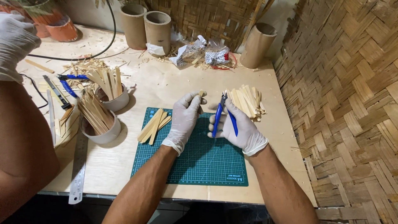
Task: Marking and cutting small wooden sticks to specific lengths using a pen and nippers on a cutting mat.
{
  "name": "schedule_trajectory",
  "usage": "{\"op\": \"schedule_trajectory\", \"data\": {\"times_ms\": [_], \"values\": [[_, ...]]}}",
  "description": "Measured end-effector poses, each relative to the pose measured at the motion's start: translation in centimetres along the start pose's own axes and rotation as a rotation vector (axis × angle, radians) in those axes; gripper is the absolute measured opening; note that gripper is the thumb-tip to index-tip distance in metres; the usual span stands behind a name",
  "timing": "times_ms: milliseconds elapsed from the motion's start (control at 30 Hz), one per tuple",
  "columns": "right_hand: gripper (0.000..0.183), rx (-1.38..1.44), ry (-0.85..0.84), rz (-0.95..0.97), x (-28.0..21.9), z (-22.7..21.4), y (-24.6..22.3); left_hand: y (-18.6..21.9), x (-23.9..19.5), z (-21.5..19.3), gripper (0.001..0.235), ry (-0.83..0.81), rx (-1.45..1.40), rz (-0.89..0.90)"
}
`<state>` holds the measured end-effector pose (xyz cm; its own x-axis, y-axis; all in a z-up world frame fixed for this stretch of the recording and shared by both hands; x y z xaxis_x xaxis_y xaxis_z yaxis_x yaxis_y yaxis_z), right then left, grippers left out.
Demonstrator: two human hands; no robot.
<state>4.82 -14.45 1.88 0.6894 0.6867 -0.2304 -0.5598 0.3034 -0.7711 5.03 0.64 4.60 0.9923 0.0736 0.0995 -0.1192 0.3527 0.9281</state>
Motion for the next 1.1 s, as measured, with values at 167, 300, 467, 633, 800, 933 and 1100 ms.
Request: {"op": "schedule_trajectory", "data": {"times_ms": [167,300,467,633,800,933,1100], "values": [[0.100,-0.161,0.222,0.010,-0.6,-2.1,0.0,-0.3,0.0,0.0,0.018,-0.023,-0.015,-0.002],[0.112,-0.206,0.293,0.009,-1.2,-1.3,-0.8,-1.1,0.3,0.0,0.019,-0.011,-0.080,-0.007],[0.031,-0.335,0.346,-0.024,-1.2,-0.9,-1.1,-1.0,0.2,-0.5,0.018,0.007,0.014,-0.019],[0.016,-0.465,0.389,-0.152,-1.4,-0.3,-1.7,0.6,-0.3,0.0,0.013,0.004,0.129,-0.007],[0.030,-0.530,0.452,-0.172,-2.3,2.2,-2.6,0.8,-0.7,0.2,0.015,0.013,0.135,0.008],[0.030,-0.919,0.521,-0.140,-1.2,0.2,-2.6,0.7,-1.0,0.9,0.014,-0.012,0.180,0.017],[0.026,-1.249,0.623,-0.054,-1.4,0.5,-3.3,0.0,-0.3,1.1,0.015,-0.042,0.193,0.039]]}}
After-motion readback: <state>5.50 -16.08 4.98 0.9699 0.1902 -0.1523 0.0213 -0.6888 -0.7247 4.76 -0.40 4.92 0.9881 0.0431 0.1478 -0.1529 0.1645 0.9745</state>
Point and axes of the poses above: each hand's wrist, its own x-axis towards the middle knuckle, its own z-axis out of the palm, y = z × x, the point moved 8 cm from there along x, towards the middle knuckle, and after that the axes turned 12 degrees about -y, right-handed, at the moved point
